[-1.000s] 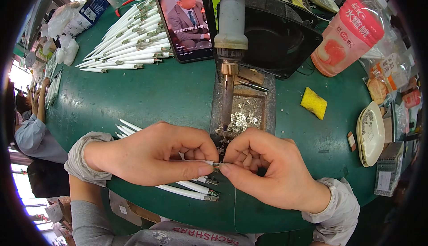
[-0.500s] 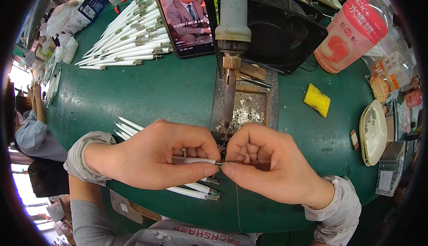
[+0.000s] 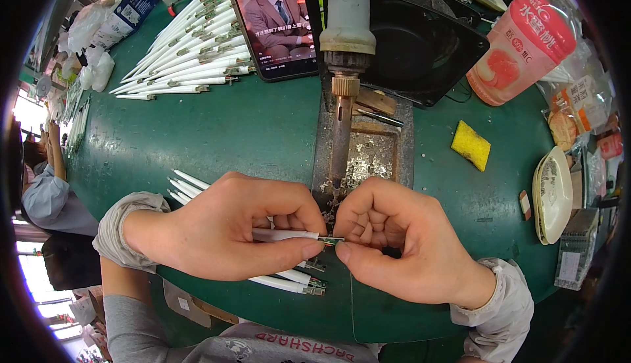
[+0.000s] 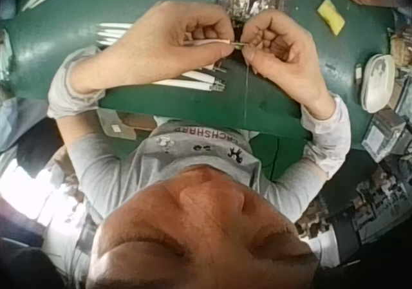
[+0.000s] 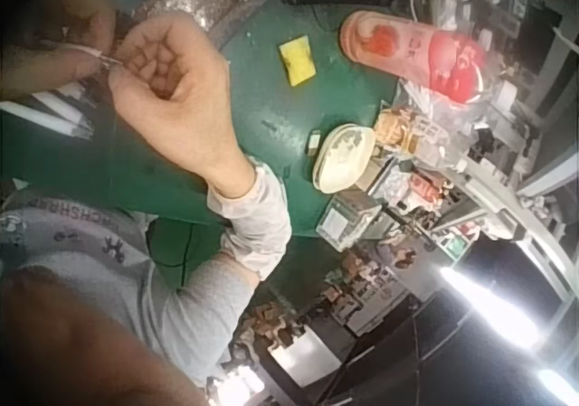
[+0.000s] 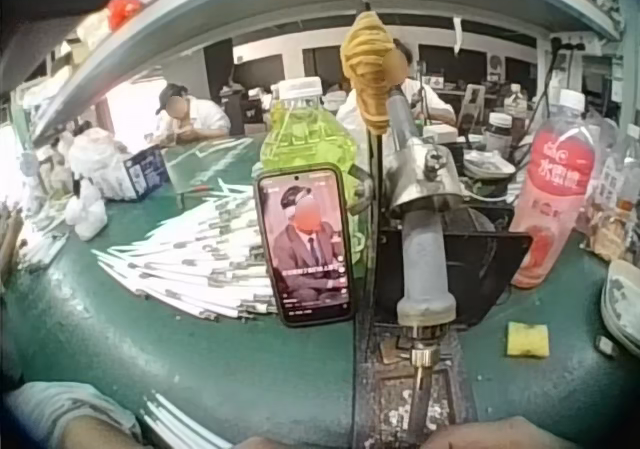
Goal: The person solders wire connections onto electronic components attached to white plastic tubes using a soldering iron and solder wire, placing each finished tube onto the workbench.
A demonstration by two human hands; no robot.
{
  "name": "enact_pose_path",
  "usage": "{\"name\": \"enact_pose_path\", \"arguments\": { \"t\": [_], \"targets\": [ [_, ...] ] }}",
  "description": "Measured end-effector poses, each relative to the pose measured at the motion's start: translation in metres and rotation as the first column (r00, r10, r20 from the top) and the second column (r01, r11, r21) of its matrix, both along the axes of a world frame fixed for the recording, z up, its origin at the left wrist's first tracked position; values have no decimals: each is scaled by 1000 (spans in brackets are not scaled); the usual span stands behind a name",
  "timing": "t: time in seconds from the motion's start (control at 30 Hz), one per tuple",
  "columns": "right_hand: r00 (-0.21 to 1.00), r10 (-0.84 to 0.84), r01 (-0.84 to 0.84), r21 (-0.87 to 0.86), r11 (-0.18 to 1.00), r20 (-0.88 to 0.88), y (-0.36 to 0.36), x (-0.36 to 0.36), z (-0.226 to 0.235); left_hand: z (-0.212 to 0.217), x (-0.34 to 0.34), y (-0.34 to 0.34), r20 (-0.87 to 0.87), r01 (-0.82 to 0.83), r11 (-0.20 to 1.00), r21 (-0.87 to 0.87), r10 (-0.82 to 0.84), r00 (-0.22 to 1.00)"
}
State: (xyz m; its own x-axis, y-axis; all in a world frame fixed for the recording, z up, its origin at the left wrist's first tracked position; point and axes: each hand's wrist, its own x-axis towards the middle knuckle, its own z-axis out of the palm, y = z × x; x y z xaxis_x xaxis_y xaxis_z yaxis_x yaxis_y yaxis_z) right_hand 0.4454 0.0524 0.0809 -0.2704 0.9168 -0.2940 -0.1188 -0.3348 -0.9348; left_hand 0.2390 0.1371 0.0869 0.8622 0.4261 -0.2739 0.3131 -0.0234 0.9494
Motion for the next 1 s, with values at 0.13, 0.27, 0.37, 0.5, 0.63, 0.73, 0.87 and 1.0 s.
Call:
{"name": "enact_pose_path", "arguments": {
  "t": [0.13,0.27,0.37,0.5,0.63,0.73,0.87,1.0],
  "targets": [
    [1000,-12,12,21,1000,9,0,-2,-3,2,1,1,-2,22,993,112,-22,1000],
    [1000,-6,5,45,999,10,0,-1,-7,-2,1,0,57,16,980,198,-28,998],
    [1000,-17,17,39,999,5,1,-2,-6,-2,2,-1,74,-4,978,207,-11,997],
    [991,19,-35,-121,992,-131,9,7,1,0,0,-1,76,-33,965,259,14,997],
    [976,46,-85,-182,980,-212,17,17,2,3,0,-2,93,-74,961,268,50,994],
    [986,52,-83,-194,977,-161,16,21,8,3,3,1,37,-73,986,151,68,997],
    [1000,-15,15,-73,997,-4,12,18,11,0,7,7,-1,-150,986,-78,150,989],
    [983,-130,115,121,986,126,6,4,10,0,8,9,3,-165,983,-77,166,986]
  ]
}}
